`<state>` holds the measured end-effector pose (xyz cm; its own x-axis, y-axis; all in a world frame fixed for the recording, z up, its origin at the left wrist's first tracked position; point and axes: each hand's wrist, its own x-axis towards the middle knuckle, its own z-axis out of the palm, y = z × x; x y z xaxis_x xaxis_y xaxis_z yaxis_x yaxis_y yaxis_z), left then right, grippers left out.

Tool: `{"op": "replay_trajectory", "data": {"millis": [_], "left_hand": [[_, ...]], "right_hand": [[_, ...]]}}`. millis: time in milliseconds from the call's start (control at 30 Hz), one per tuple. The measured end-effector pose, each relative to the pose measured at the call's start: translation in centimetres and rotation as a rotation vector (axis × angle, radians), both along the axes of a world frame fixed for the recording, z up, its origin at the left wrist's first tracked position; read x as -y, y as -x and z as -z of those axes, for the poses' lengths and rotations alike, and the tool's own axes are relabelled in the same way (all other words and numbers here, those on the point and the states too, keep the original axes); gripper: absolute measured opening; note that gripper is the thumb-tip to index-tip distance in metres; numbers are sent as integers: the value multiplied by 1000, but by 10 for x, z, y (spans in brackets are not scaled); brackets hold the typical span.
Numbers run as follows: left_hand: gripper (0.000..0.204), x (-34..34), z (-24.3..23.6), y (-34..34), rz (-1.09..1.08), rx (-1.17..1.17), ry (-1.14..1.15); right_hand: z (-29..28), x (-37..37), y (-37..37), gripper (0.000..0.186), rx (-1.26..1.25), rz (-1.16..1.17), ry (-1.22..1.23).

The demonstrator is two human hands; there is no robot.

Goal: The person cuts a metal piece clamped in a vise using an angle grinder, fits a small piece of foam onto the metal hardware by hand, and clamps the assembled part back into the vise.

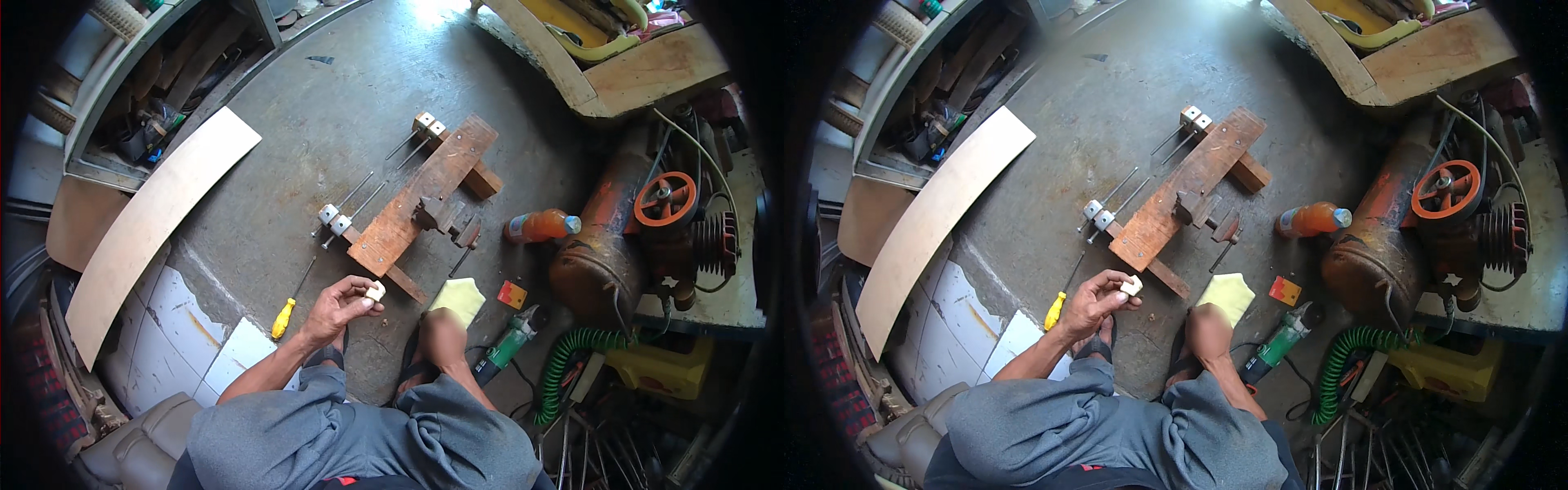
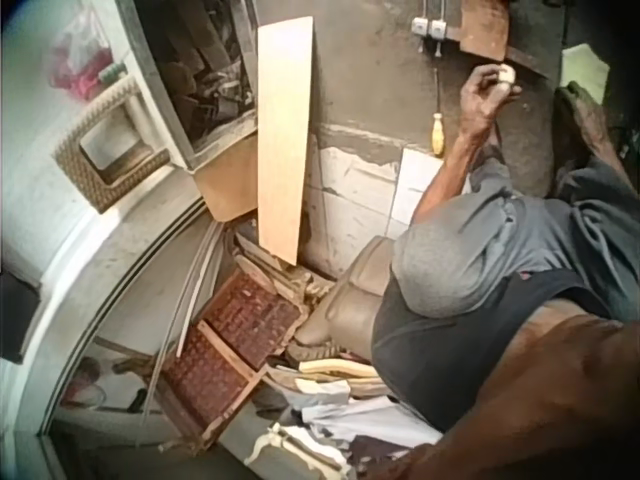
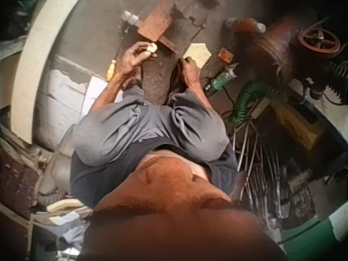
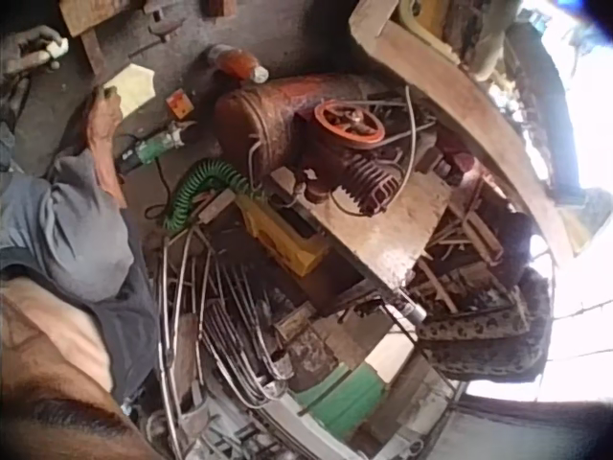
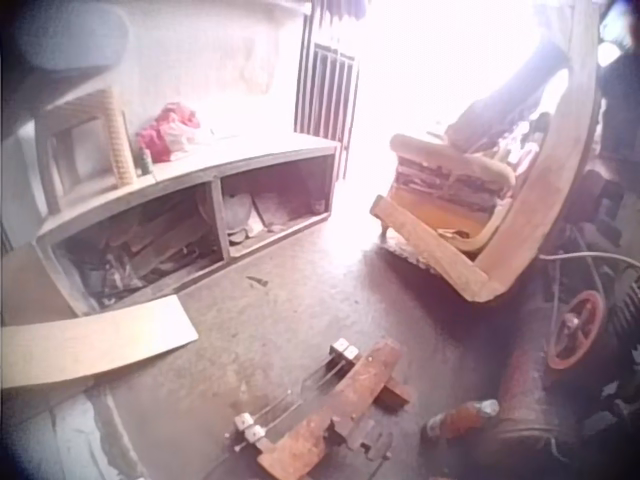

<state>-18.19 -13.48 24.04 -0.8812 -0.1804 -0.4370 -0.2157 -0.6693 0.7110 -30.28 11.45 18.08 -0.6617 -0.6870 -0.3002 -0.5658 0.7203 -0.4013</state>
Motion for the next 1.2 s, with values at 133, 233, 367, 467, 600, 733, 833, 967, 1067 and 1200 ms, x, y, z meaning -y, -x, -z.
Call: {"op": "replay_trajectory", "data": {"millis": [133, 233, 367, 467, 600, 733, 833, 967, 1067, 1200], "left_hand": [[38, 3, -6, 1, 40, -20, 69], [40, 3, -10, 5, 66, -29, 70], [40, 7, -15, 5, 80, -40, 83], [40, 8, -14, 3, 100, -30, 103], [40, 7, -15, 9, 97, -73, 88], [39, 11, -20, 7, 161, -61, 301], [39, 7, -24, 16, 226, -126, 437], [42, 7, -34, 21, 255, -155, 444], [44, 3, -46, 25, 194, -105, 401], [46, 4, -41, 21, 157, -86, 388]], "right_hand": [[0, -3, -1, 26, -55, -103, -22], [-1, -4, 3, 25, -81, -130, 2], [-2, -9, 9, 24, -19, -169, 95], [-5, -12, 10, 24, 7, -170, 205], [-8, -15, 9, 20, 140, -80, 398], [-74, 25, 12, 19, 478, 312, 660], [-117, 48, 34, 19, 487, 189, 762], [-131, 71, 44, 19, 423, -36, 717], [-120, 74, 43, 19, 428, -62, 711], [-114, 80, 31, 18, 523, 60, 787]]}}
